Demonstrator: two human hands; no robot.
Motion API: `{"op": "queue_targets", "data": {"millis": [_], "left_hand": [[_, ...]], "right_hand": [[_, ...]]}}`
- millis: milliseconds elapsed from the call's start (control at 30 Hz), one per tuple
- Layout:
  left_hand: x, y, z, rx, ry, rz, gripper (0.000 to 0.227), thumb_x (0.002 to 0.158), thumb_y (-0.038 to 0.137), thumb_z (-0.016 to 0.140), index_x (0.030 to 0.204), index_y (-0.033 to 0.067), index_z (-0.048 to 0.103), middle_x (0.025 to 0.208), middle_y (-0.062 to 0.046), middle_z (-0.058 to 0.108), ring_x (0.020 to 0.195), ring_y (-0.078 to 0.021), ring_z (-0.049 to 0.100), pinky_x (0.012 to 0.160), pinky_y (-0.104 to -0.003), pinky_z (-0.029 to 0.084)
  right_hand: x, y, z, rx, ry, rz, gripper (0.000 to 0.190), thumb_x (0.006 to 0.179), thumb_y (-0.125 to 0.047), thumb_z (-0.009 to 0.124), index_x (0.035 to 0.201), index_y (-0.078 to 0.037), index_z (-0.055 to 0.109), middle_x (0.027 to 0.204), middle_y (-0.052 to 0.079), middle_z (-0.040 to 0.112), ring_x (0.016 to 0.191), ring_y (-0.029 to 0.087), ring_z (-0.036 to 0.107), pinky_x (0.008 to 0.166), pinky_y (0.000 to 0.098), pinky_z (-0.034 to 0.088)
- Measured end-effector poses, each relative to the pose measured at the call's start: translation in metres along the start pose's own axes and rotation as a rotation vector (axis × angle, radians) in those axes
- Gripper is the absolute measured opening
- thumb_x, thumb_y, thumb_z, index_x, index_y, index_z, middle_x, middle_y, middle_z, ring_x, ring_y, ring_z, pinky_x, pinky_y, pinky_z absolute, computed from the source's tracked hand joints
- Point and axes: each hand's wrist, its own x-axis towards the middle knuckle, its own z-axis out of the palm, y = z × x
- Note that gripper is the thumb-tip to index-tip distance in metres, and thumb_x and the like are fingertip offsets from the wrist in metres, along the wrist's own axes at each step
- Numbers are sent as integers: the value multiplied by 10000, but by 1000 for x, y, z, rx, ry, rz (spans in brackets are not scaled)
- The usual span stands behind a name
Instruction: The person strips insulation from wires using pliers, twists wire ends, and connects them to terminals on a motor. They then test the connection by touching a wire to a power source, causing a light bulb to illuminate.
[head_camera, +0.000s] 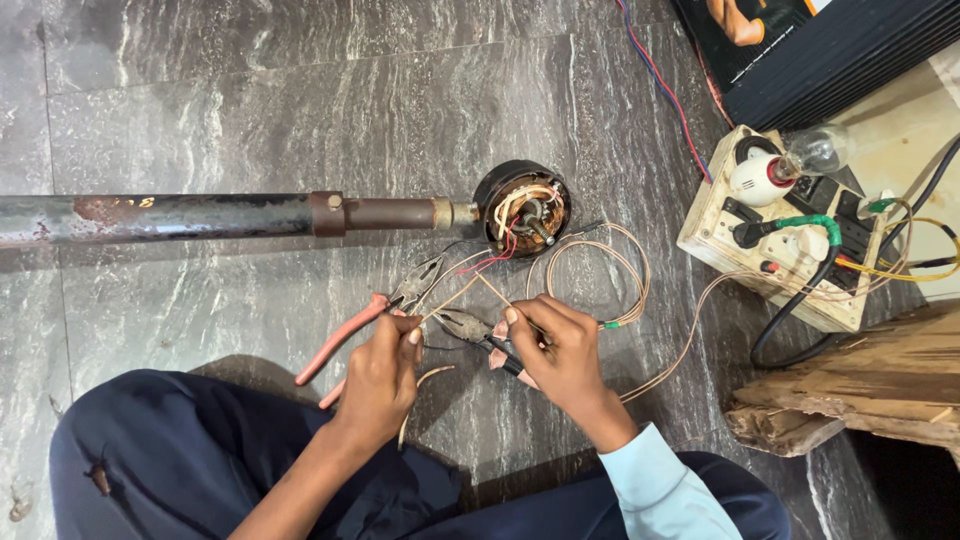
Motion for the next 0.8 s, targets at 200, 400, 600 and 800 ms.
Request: {"op": "queue_targets", "data": {"millis": [200,400,600,800], "left_hand": [[-1,2,2,-16,-9,-9,79,1003,22,562,1062,-31,556,671,-134,621,570,-262,666,535,-381,503],[-1,0,3,-7,-1,13,68,1006,20,563,1055,-26,557,673,-134,622,576,-263,670,536,-381,503],[0,-2,2,-22,8,-11,68,1003,8,553,1059,-31,551,684,-136,629,596,-266,678,555,-381,511],[0,-1,2,-33,41,-11,79,998,-4,547,1072,-26,561,707,-137,632,608,-262,677,560,-375,508]], "right_hand": [[2,-2,-1,17,-15,4,107,951,-66,670,893,3,726,713,53,671,537,96,553,482,286,396],[2,-3,-1,-29,-50,46,100,930,-61,671,894,14,727,721,80,678,546,158,591,506,314,430],[4,-1,0,37,-57,15,98,953,-64,650,911,0,712,771,57,700,626,126,663,545,282,474],[2,-3,-1,23,-30,45,111,956,-77,667,893,-10,729,734,39,687,532,89,571,488,271,416]]}}
